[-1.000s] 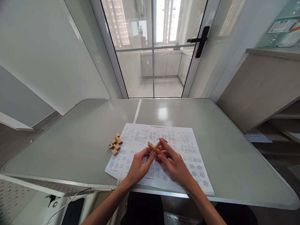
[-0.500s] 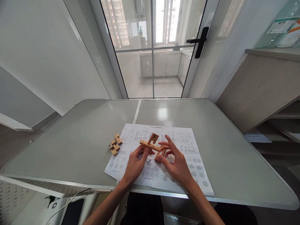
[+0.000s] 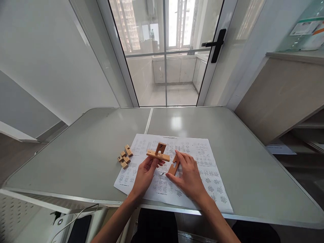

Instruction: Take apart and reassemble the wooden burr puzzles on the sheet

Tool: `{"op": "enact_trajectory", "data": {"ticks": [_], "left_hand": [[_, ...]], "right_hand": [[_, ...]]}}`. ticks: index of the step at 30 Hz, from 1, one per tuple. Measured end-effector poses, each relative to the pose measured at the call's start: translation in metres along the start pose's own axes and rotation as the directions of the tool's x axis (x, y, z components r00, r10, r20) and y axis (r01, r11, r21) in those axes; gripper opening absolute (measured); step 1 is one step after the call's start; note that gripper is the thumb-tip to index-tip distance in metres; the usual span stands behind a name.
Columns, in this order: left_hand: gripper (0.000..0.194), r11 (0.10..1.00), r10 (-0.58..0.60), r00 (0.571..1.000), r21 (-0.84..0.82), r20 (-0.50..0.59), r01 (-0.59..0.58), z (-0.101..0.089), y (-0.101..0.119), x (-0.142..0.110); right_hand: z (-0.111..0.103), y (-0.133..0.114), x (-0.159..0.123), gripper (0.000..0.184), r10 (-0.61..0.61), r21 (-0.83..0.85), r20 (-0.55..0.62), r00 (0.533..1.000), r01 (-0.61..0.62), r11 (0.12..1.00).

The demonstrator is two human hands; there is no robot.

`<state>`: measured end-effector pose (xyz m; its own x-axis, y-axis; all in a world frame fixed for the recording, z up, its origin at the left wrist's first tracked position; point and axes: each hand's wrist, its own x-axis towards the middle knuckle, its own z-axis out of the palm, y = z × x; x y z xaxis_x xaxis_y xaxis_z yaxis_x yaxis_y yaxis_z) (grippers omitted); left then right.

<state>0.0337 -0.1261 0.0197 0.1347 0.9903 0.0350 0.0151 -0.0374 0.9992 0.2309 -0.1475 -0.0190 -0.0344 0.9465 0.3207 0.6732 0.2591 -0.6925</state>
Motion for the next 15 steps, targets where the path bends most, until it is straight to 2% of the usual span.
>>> {"op": "enact_trajectory", "data": {"ticks": [8, 12, 15], "left_hand": [[0.04, 1.0, -0.009, 1.0, -0.019, -0.004, 0.009, 0.0, 0.006, -0.001], [0.04, 0.999, -0.013, 1.0, -0.041, 0.002, 0.014, 0.0, 0.006, -0.001], [0.041, 0.998, -0.023, 1.0, -0.059, 0.013, 0.024, 0.0, 0.007, -0.001]], "right_hand": [[-0.004, -0.004, -0.002, 0.084, 0.042, 0.067, 0.0, 0.999, -0.041, 0.997], [-0.009, -0.005, -0.001, 0.082, 0.109, 0.217, -0.042, 0.993, -0.097, 0.971], [-0.014, -0.009, 0.0, 0.077, 0.224, 0.438, -0.05, 0.973, -0.181, 0.881]]}}
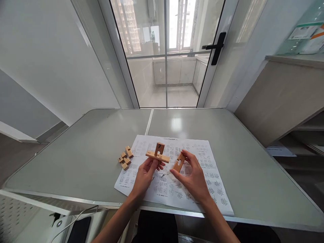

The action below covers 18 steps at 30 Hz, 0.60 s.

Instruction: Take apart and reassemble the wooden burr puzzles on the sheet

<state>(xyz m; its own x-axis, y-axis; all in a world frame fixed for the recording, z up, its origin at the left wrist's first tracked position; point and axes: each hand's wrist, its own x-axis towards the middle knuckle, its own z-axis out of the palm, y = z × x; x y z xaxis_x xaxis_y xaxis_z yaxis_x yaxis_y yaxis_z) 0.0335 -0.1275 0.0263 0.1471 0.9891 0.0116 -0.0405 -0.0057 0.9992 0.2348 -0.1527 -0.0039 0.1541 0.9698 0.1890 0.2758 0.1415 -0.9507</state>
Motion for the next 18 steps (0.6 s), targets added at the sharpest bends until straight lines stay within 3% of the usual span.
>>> {"op": "enact_trajectory", "data": {"ticks": [3, 5, 18], "left_hand": [[0.042, 1.0, -0.008, 1.0, -0.03, 0.014, 0.009, 0.0, 0.0, 0.0], [0.043, 0.999, -0.016, 1.0, -0.047, 0.02, 0.017, 0.0, 0.0, -0.001], [0.044, 0.987, -0.066, 0.996, -0.142, 0.061, 0.074, -0.003, -0.001, -0.002]], "right_hand": [[-0.003, -0.006, 0.001, 0.078, 0.138, 0.298, 0.005, 0.99, -0.134, 0.945], [-0.006, -0.008, 0.002, 0.081, 0.186, 0.4, 0.003, 0.983, -0.171, 0.9], [-0.02, -0.025, 0.007, 0.068, 0.108, 0.455, 0.136, 0.985, -0.159, 0.876]]}}
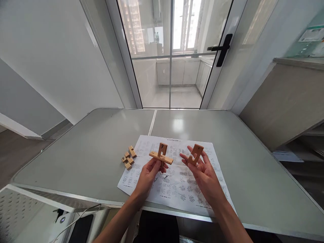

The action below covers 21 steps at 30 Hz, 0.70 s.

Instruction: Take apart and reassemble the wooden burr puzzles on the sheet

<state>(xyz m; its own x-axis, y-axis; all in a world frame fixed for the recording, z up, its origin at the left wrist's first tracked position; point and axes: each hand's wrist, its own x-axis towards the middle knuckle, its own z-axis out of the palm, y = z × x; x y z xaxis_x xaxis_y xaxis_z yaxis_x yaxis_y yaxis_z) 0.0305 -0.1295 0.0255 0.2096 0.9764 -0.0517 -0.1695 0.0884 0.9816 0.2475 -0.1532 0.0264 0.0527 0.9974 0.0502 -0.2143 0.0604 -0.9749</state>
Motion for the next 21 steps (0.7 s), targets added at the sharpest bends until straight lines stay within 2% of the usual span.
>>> {"op": "enact_trajectory", "data": {"ticks": [5, 9, 14, 18, 21], "left_hand": [[0.045, 0.995, -0.035, 0.999, -0.095, 0.031, 0.038, 0.0, 0.001, 0.0], [0.045, 0.976, -0.048, 0.998, -0.209, 0.035, 0.055, 0.0, -0.001, 0.002], [0.045, 0.927, -0.122, 0.991, -0.349, 0.055, 0.133, -0.002, -0.003, 0.004], [0.045, 0.907, -0.154, 0.986, -0.386, 0.071, 0.169, -0.003, -0.001, 0.004], [0.044, 0.899, -0.178, 0.98, -0.391, 0.086, 0.198, -0.003, 0.001, 0.005]], "right_hand": [[-0.001, -0.005, 0.001, 0.047, 0.092, 0.022, 0.124, 0.988, -0.095, 0.995], [0.004, -0.009, -0.002, 0.037, 0.085, -0.037, 0.197, 0.977, -0.08, 0.996], [0.015, -0.019, -0.003, 0.042, 0.092, -0.105, 0.317, 0.944, -0.062, 0.993], [0.022, -0.021, -0.001, 0.028, 0.094, -0.086, 0.382, 0.92, -0.066, 0.994], [0.028, -0.019, 0.001, 0.026, 0.074, -0.082, 0.407, 0.91, -0.044, 0.996]]}}
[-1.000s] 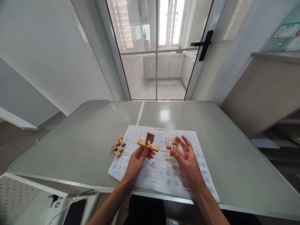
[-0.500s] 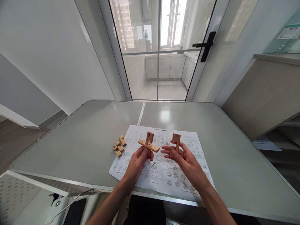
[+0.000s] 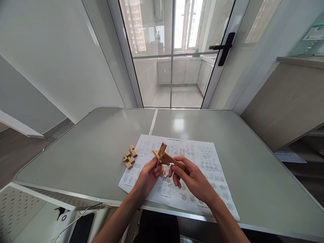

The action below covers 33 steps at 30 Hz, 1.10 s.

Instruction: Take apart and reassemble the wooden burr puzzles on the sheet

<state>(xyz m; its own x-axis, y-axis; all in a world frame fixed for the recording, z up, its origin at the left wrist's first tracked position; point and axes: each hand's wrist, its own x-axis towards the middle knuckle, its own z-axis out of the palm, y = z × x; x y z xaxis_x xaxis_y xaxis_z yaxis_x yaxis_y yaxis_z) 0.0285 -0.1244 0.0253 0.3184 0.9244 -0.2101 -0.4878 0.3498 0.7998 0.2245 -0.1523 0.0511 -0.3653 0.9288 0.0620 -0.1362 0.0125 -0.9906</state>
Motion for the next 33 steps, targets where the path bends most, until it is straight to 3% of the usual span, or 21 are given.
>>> {"op": "enact_trajectory", "data": {"ticks": [10, 19, 33], "left_hand": [[0.044, 0.998, -0.037, 0.999, -0.055, 0.03, 0.038, -0.005, -0.001, 0.0], [0.034, 0.99, -0.054, 0.998, -0.128, 0.045, 0.059, -0.004, -0.001, 0.002], [0.028, 0.99, -0.066, 0.994, -0.121, 0.089, 0.077, -0.009, -0.006, 0.004]], "right_hand": [[0.009, 0.006, 0.012, 0.034, -0.029, -0.04, 0.076, 0.997, 0.032, 0.999], [0.02, 0.014, 0.014, 0.032, -0.002, 0.032, -0.028, 1.0, 0.003, 0.999], [0.021, 0.011, 0.015, 0.033, 0.029, 0.076, -0.027, 0.999, -0.027, 0.997]]}}
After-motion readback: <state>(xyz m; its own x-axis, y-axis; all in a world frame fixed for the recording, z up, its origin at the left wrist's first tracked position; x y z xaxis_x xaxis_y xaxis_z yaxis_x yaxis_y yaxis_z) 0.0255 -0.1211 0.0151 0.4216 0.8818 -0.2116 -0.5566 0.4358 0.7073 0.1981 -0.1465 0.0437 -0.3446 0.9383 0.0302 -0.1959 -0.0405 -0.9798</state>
